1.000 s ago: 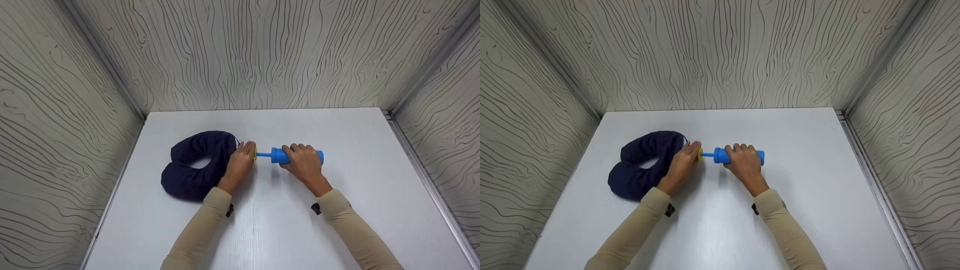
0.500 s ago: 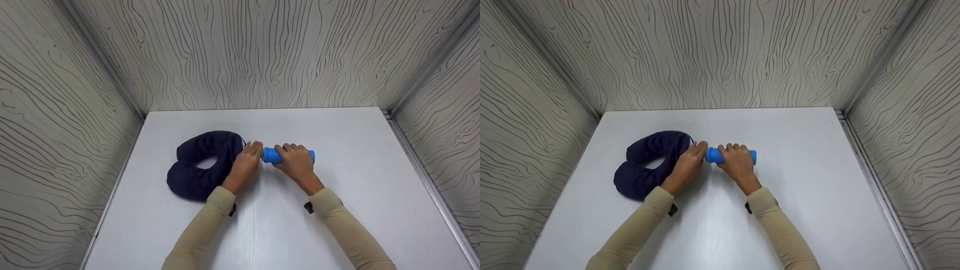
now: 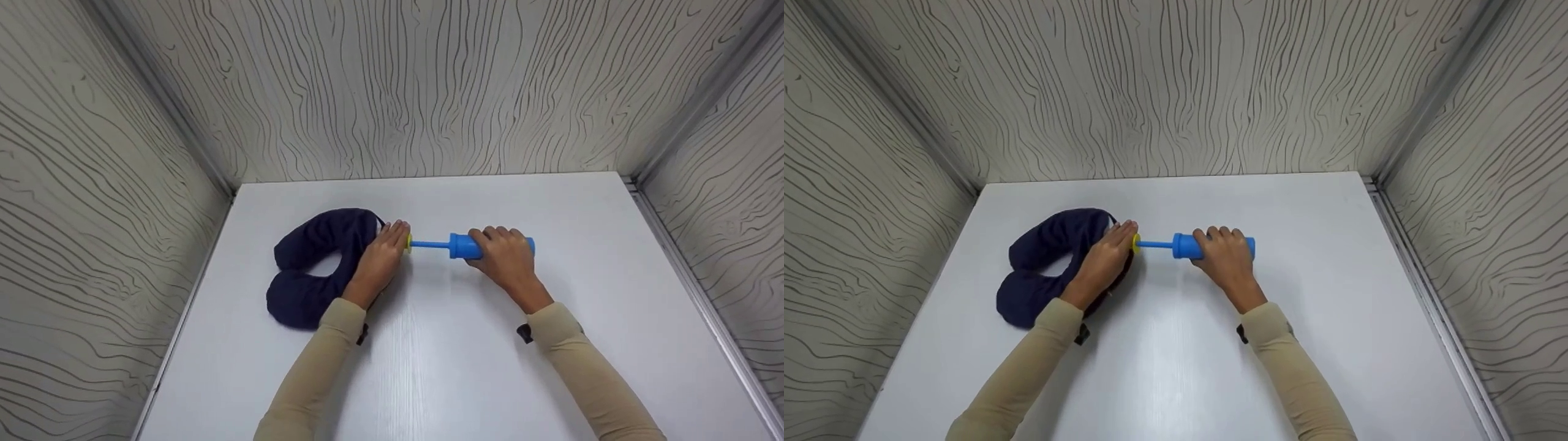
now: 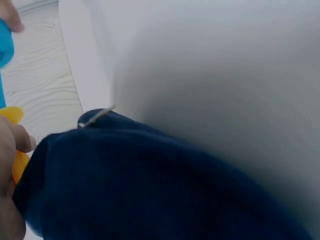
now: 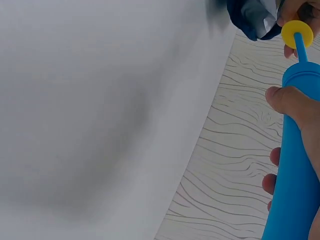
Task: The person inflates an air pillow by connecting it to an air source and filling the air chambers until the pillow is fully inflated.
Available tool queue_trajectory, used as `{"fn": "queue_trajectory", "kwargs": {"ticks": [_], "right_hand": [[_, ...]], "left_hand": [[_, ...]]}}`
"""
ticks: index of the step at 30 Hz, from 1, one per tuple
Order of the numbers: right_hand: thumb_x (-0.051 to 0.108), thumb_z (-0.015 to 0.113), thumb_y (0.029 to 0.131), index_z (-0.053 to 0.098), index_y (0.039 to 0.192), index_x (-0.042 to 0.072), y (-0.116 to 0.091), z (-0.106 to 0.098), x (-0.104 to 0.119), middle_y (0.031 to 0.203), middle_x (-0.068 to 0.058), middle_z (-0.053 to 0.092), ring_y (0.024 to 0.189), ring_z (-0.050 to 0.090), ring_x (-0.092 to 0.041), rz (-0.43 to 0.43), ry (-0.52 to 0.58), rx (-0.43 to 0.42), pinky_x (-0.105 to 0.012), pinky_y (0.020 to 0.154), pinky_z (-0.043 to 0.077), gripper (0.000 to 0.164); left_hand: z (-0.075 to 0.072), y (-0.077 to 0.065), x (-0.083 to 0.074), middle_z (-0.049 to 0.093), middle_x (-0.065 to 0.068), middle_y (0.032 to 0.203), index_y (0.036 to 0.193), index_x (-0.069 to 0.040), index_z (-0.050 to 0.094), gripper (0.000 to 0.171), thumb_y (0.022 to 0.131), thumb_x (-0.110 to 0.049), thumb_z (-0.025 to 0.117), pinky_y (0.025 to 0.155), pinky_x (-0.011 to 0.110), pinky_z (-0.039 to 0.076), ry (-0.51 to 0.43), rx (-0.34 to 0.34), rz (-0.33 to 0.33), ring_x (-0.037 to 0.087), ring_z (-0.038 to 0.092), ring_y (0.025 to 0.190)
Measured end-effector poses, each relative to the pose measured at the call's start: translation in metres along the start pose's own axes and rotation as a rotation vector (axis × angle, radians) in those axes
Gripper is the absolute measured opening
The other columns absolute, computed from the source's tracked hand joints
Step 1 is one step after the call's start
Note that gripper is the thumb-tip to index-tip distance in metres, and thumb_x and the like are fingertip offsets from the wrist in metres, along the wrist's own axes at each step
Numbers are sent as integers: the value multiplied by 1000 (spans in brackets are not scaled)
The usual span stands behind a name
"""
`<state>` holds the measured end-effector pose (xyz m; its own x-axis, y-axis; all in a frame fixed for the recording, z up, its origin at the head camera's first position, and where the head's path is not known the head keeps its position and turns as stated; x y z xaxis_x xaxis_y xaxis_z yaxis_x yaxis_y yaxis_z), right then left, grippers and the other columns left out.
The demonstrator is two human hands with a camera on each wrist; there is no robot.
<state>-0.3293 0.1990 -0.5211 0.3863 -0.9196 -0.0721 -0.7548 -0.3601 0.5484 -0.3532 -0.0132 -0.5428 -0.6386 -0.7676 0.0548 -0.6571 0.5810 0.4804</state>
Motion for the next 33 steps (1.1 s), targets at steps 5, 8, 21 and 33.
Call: {"fn": "queue_trajectory", "kwargs": {"ticks": [5,8,21,33], "right_hand": [[35,101,71,75,119,13,-7,-4,-15,104,-15,81,93,79,-38,16,-3,-13,-56,82,65,59],[32,102,70,76,118,13,-10,-6,-21,103,-15,81,93,78,-39,33,2,-23,-56,82,65,59],[37,101,70,75,121,11,-8,2,2,104,-15,80,94,78,-37,26,-16,48,-54,85,65,62],[43,99,73,74,122,11,9,10,38,105,-14,81,93,78,-35,-4,-34,60,-51,86,65,64]], "left_hand": [[-1,-6,13,69,19,142,142,5,63,41,101,5,62,120,40,49,1,-9,-22,27,65,137],[-1,-10,18,70,17,141,141,4,64,40,101,6,62,119,39,49,10,-14,-44,26,66,136],[1,-6,-4,75,17,131,132,6,70,40,92,4,75,115,38,53,56,-74,-74,24,71,127],[2,6,-28,75,15,133,133,5,70,41,92,5,74,116,39,52,24,-57,-102,23,71,128]]}}
Point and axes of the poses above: each hand's wrist, its own y-axis towards the middle knuckle, its own z-axis out of the palm, x = y × z, the point moved 8 cm from there along y, towards the middle knuckle
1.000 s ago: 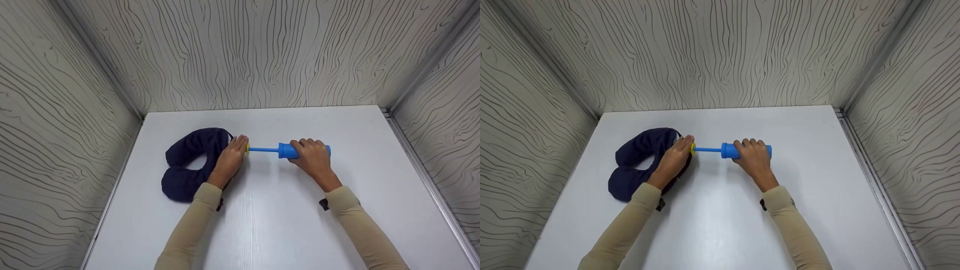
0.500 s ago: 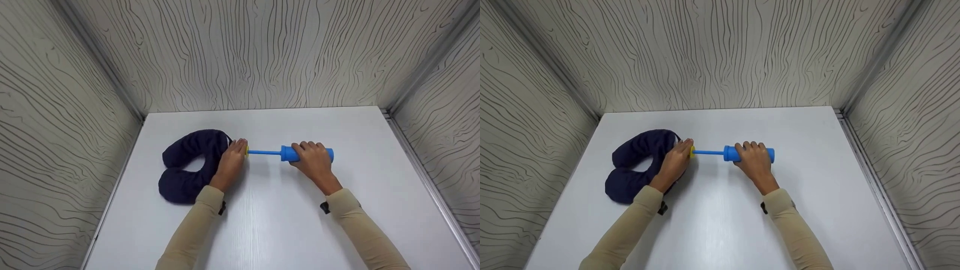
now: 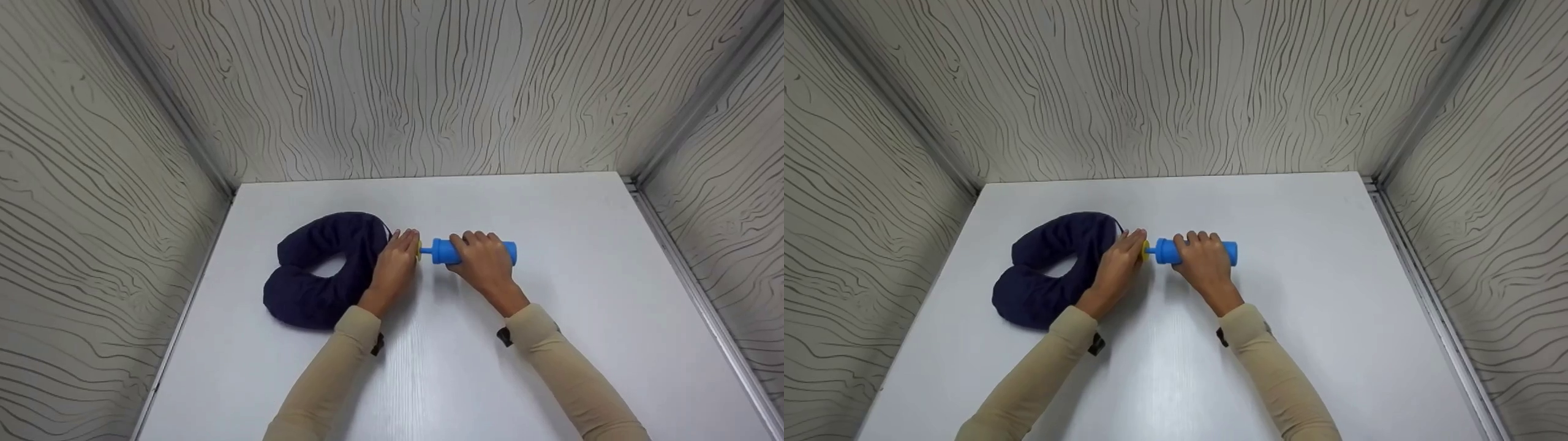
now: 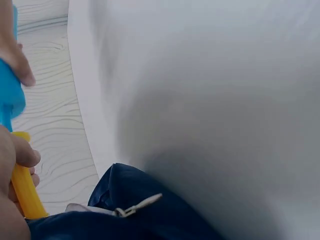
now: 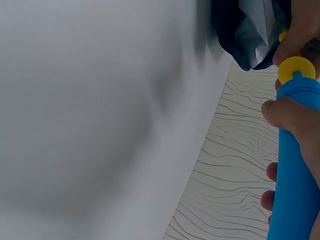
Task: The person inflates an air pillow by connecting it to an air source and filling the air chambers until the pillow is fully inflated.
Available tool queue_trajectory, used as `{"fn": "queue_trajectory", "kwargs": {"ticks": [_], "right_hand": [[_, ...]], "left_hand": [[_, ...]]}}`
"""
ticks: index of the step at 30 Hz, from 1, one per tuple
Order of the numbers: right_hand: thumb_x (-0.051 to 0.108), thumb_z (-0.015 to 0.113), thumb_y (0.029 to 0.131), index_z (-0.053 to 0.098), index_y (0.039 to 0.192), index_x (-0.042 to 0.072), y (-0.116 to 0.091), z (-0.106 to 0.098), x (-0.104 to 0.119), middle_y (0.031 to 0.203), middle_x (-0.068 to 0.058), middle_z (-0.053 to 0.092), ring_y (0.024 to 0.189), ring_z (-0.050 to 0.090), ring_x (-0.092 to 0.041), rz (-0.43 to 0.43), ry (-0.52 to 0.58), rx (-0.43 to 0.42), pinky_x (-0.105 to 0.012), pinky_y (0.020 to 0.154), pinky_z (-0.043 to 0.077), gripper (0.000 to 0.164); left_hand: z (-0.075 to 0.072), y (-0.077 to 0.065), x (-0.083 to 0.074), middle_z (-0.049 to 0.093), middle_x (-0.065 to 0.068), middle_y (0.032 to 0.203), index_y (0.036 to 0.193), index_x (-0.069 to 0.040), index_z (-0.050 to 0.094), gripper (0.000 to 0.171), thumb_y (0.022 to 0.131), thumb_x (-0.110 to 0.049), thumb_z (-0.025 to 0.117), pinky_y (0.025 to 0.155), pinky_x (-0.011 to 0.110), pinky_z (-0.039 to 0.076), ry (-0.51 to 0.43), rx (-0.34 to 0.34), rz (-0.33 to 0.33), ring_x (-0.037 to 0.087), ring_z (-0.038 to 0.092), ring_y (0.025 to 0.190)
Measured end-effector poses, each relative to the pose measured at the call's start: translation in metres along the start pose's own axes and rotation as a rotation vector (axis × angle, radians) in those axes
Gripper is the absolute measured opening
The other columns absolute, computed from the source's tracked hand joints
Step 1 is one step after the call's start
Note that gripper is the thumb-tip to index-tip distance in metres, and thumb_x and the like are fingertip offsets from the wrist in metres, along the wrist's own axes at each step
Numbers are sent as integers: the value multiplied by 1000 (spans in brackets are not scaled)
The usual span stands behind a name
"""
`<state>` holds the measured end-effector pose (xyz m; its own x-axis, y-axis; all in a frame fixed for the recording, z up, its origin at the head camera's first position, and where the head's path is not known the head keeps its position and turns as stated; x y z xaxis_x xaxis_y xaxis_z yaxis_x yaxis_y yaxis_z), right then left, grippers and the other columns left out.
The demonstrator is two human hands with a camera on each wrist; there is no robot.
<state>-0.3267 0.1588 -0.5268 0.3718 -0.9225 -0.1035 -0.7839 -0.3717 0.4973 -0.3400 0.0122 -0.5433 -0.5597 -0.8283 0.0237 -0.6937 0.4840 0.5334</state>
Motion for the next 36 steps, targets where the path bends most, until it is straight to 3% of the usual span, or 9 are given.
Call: {"fn": "queue_trajectory", "kwargs": {"ticks": [8,17,27,36], "right_hand": [[42,99,74,74,119,10,2,8,14,102,-13,81,89,79,-34,-31,-2,-11,-49,80,65,61],[41,100,72,75,121,12,-1,2,-6,104,-13,81,92,79,-35,-11,34,-13,-52,82,65,62],[35,101,71,74,120,13,-19,-7,-43,105,-15,81,93,78,-38,-5,35,-39,-55,83,65,61],[32,103,68,75,119,11,-31,-15,-66,103,-16,81,93,78,-39,15,40,-71,-57,83,65,61]], "left_hand": [[4,-2,-7,74,14,135,136,4,67,44,93,5,74,117,38,51,7,61,72,23,70,130],[6,-2,8,69,18,143,142,5,62,46,97,7,67,120,40,47,-46,128,75,26,64,138],[1,-12,30,69,20,141,141,7,62,43,99,12,58,119,42,49,-44,90,97,29,65,137],[-1,-18,39,71,19,138,138,5,65,42,97,12,63,118,40,50,-44,71,53,27,67,133]]}}
Point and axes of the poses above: each hand's wrist, its own y-axis towards the middle knuckle, its own z-axis out of the palm, x = y × z, the point moved 8 cm from there along y, towards the middle knuckle
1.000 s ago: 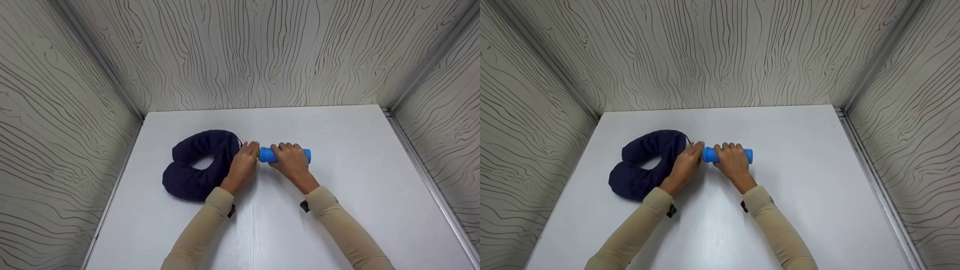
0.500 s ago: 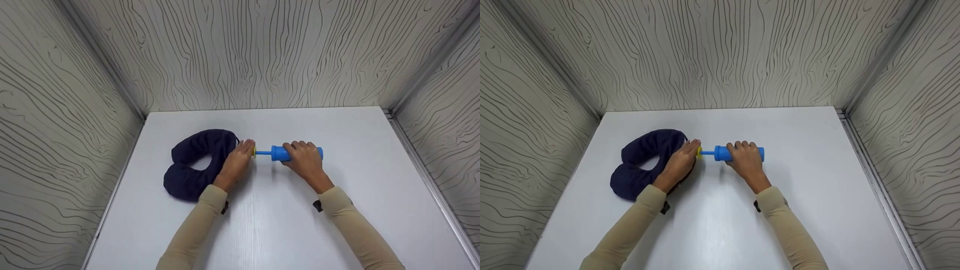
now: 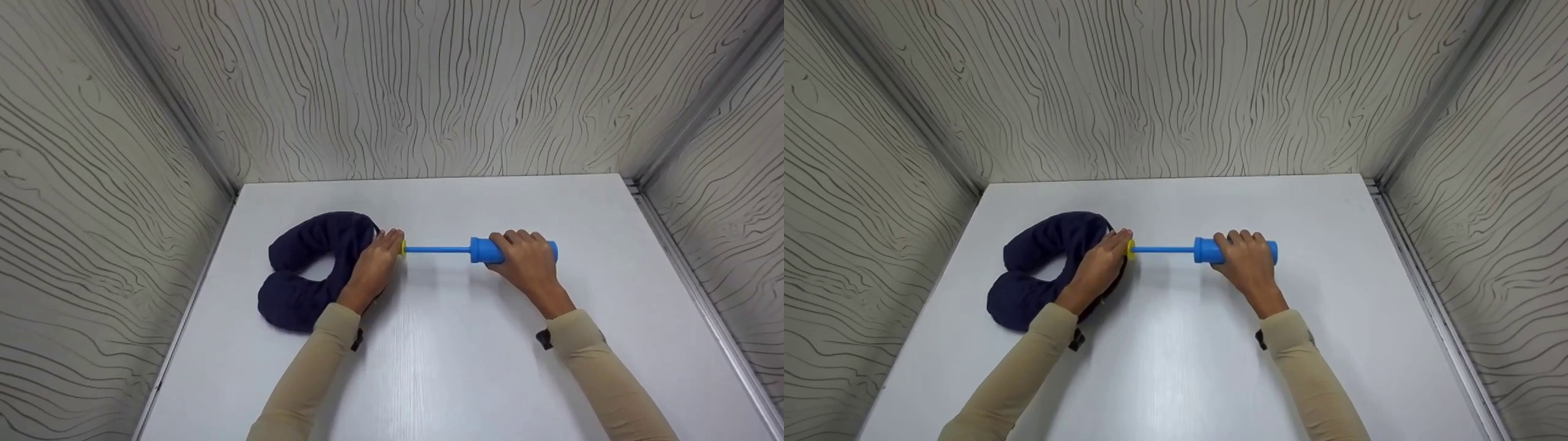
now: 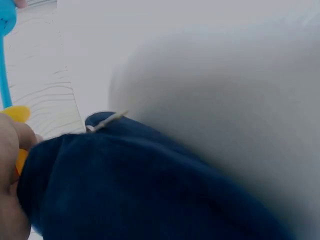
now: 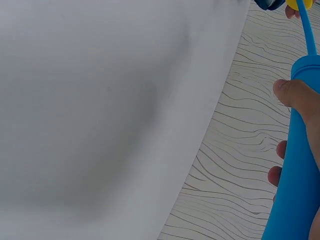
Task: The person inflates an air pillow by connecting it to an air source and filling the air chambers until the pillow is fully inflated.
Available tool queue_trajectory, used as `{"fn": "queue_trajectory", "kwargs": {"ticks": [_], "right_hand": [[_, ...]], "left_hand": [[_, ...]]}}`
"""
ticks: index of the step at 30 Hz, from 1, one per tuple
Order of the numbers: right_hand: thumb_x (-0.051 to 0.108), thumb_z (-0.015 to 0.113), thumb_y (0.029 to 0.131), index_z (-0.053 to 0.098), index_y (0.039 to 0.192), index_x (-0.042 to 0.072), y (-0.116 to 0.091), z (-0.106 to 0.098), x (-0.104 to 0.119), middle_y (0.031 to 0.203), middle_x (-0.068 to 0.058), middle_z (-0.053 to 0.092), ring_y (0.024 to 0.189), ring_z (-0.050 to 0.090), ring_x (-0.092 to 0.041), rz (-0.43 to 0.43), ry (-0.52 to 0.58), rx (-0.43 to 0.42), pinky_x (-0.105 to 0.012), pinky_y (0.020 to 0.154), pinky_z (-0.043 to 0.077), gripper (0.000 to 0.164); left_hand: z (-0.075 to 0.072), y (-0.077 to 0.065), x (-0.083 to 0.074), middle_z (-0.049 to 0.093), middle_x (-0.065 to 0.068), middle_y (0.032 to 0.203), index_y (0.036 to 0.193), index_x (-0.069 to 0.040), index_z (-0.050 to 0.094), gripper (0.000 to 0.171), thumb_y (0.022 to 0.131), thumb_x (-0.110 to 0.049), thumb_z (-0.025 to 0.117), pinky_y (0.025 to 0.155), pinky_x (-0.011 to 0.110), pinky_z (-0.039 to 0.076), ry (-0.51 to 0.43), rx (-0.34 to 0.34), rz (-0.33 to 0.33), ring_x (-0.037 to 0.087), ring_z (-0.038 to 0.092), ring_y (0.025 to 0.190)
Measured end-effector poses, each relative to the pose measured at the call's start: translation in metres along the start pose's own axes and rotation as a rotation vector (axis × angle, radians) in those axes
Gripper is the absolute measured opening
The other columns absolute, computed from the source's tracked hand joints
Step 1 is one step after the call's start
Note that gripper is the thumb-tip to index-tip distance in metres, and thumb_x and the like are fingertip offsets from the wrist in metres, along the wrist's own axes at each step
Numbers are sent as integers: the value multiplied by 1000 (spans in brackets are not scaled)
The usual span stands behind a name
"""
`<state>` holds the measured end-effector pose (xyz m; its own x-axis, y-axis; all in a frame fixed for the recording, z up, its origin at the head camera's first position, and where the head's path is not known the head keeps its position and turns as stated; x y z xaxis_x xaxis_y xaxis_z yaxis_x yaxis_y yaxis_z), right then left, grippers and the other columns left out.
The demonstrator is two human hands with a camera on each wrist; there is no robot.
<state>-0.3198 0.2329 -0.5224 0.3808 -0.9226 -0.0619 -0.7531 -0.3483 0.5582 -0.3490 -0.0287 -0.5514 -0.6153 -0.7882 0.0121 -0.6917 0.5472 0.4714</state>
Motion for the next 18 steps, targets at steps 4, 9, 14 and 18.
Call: {"fn": "queue_trajectory", "kwargs": {"ticks": [4,9,14,18], "right_hand": [[31,103,68,75,118,11,-3,1,2,102,-15,80,92,78,-38,-12,-8,9,-56,84,65,61],[34,102,69,75,119,12,-4,3,10,102,-15,80,93,78,-37,-5,-22,31,-56,85,65,61],[36,102,70,75,120,12,1,5,25,104,-14,81,94,78,-37,-8,-20,36,-54,86,65,61],[37,101,71,74,121,12,5,8,36,105,-14,80,94,78,-36,-8,-25,43,-53,87,65,62]], "left_hand": [[1,2,-8,73,17,135,135,5,67,42,94,12,67,116,39,52,13,-11,-21,26,70,129],[1,11,-23,77,14,127,127,3,72,37,91,6,74,114,37,54,60,-60,-20,22,74,122],[0,15,-32,78,13,125,125,3,74,36,89,5,77,114,36,54,41,-88,-40,22,75,120],[1,18,-40,78,13,125,125,3,74,37,89,7,75,114,37,53,19,-93,-40,22,74,121]]}}
Point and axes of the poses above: each hand's wrist, its own y-axis towards the middle knuckle, its own z-axis out of the palm, x = y × z, the point moved 8 cm from there along y, towards the middle knuckle
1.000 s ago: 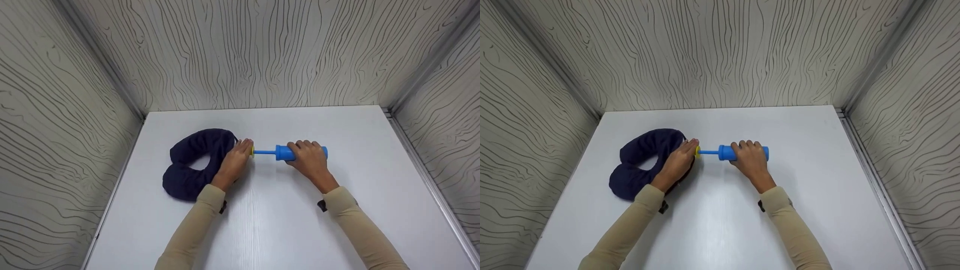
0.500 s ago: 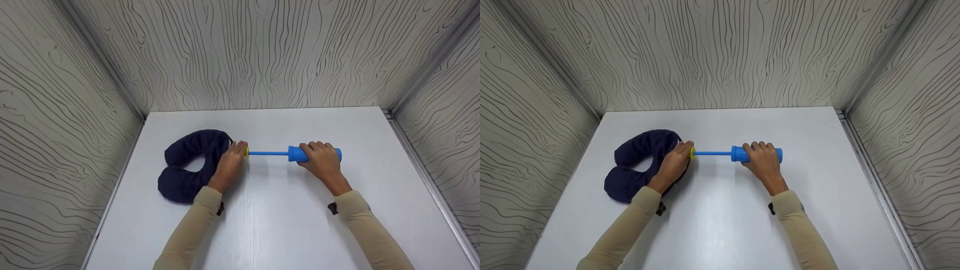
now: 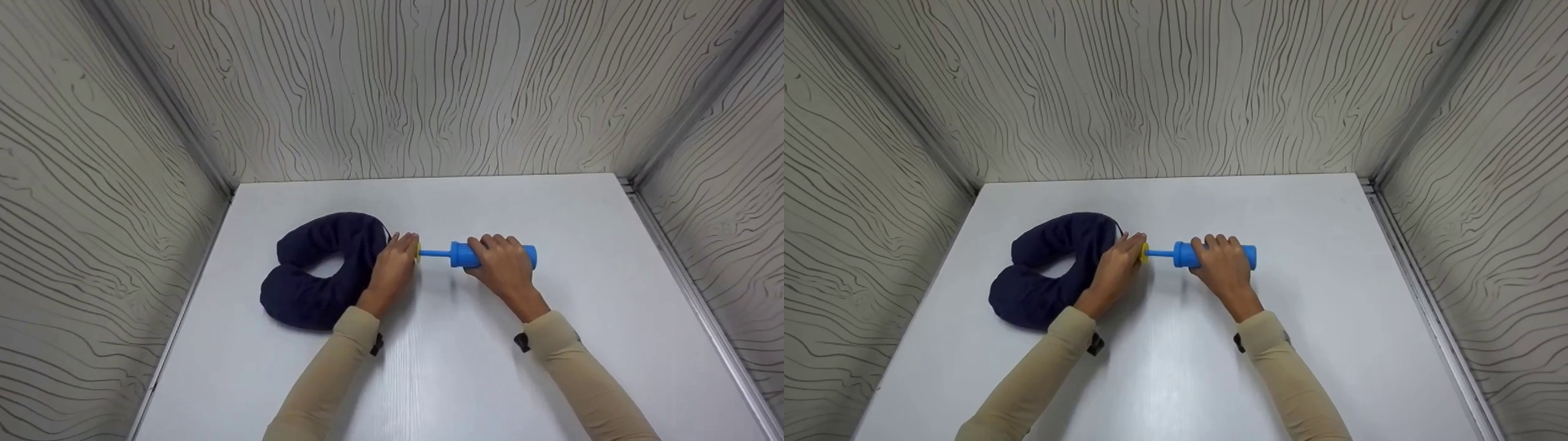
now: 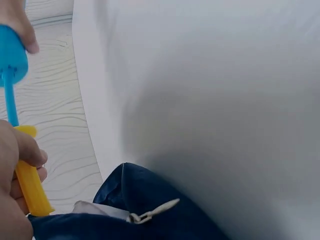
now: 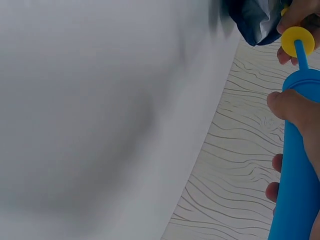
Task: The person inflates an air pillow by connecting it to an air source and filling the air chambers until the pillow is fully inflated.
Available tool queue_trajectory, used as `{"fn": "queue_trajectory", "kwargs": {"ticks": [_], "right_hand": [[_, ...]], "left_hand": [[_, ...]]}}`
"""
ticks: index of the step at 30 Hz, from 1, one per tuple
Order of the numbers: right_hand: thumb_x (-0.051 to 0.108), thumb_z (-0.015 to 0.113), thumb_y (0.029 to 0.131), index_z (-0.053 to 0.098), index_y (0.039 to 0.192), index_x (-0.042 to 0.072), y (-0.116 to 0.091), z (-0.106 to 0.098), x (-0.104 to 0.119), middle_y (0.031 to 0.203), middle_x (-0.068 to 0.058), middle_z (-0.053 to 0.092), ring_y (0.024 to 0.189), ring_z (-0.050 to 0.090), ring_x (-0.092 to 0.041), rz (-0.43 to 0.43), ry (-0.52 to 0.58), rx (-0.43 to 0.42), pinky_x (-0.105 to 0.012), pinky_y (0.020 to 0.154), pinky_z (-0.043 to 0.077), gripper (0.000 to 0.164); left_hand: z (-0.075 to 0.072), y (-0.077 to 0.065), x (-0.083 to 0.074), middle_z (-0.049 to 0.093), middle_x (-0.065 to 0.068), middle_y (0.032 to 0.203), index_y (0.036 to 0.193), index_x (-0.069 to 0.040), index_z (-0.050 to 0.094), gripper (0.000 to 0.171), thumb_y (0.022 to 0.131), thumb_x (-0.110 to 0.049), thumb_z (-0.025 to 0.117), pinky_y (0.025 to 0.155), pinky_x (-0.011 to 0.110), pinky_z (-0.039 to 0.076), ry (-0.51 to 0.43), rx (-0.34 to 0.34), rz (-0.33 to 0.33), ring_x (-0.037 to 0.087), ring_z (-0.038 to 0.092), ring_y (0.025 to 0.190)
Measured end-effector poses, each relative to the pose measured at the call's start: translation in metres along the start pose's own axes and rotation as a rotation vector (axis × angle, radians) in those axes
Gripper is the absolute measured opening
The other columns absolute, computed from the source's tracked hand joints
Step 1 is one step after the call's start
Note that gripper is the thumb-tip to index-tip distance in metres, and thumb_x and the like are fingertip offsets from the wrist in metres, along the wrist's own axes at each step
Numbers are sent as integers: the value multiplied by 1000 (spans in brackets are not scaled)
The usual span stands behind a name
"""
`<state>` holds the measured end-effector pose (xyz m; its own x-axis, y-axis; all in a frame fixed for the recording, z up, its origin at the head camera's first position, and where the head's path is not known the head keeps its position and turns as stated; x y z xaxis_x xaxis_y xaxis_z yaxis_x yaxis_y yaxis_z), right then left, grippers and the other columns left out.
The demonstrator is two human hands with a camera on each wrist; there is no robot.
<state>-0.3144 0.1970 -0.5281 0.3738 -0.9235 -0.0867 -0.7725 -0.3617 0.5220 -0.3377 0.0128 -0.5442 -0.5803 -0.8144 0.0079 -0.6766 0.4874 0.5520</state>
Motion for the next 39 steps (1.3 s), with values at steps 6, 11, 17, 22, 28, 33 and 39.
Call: {"fn": "queue_trajectory", "kwargs": {"ticks": [6,11,17,22,28,33,39], "right_hand": [[41,101,71,75,121,12,6,6,20,104,-13,81,92,79,-35,-3,-7,7,-51,85,65,64],[40,99,73,74,121,11,11,13,34,104,-13,81,90,78,-34,-20,-8,11,-50,83,65,61],[41,99,74,75,120,10,11,15,36,102,-13,81,90,78,-33,-3,-14,10,-49,81,66,61],[40,99,74,74,119,10,9,13,28,104,-13,81,92,79,-34,2,3,1,-50,82,65,60],[37,101,70,75,117,11,8,4,14,101,-13,81,90,78,-34,2,30,-36,-51,79,65,60],[35,102,70,74,119,11,6,0,-2,102,-13,81,92,78,-36,-2,29,-48,-52,81,65,61],[31,103,69,75,118,11,-3,-5,-21,102,-14,81,92,78,-37,18,30,-59,-55,81,65,60]], "left_hand": [[1,1,-12,79,13,124,124,3,74,36,89,10,74,113,38,54,8,1,21,22,75,119],[3,1,-18,78,11,124,125,2,74,36,89,7,77,113,37,55,40,4,42,21,75,120],[8,2,-20,77,11,129,129,2,72,38,92,6,75,114,38,53,38,49,66,21,73,123],[11,1,-16,74,13,136,136,3,68,42,94,8,70,115,36,53,20,95,106,23,70,129],[4,-4,3,71,15,140,140,3,65,45,96,8,68,116,35,51,31,84,116,24,67,134],[-2,-8,21,70,17,141,141,5,63,45,97,9,65,118,37,50,10,69,106,27,66,136],[-3,-13,37,69,20,141,141,6,62,43,98,10,62,119,41,49,-16,77,83,29,65,136]]}}
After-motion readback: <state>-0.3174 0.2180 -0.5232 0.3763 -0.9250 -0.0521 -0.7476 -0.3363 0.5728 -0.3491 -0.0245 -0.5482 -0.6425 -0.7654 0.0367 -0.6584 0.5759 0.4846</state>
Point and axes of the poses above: each hand's wrist, its own y-axis towards the middle knuckle, its own z-axis out of the palm, x = y × z, the point moved 8 cm from there along y, towards the middle knuckle
